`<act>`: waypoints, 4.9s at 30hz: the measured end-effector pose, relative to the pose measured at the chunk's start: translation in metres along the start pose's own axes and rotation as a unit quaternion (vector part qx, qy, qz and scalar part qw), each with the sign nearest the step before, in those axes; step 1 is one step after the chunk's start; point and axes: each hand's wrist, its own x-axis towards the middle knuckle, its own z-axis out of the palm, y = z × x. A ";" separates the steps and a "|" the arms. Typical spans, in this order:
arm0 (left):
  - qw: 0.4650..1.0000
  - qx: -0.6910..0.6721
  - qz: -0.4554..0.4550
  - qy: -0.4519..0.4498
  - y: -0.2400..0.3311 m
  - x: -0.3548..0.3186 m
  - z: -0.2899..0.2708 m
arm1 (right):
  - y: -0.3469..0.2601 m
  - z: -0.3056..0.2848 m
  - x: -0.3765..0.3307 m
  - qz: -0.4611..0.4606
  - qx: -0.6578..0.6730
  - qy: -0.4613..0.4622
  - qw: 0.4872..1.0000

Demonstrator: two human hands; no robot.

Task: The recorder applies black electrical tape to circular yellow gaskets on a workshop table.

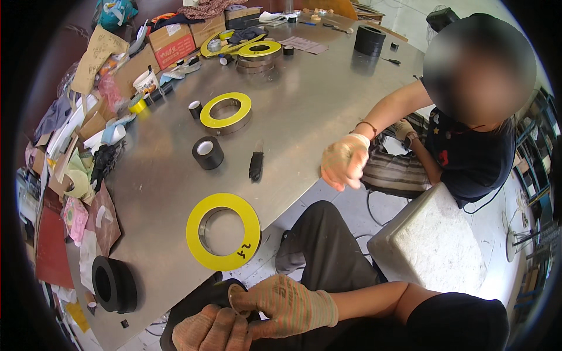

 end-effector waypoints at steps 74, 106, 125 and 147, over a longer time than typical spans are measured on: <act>0.792 -0.431 -0.429 0.055 0.002 0.012 0.032 | -0.012 -0.023 0.004 0.240 0.097 -0.014 0.966; 0.925 -0.150 -0.333 0.102 -0.027 -0.013 0.121 | 0.017 0.002 -0.059 0.226 -0.006 -0.036 0.974; 0.941 -0.101 -0.305 -0.110 -0.073 -0.035 0.095 | 0.057 -0.045 -0.021 0.353 0.091 -0.244 0.899; 0.940 -0.046 -0.060 -0.331 -0.116 -0.002 0.068 | 0.113 -0.061 0.002 0.084 -0.297 -0.216 0.926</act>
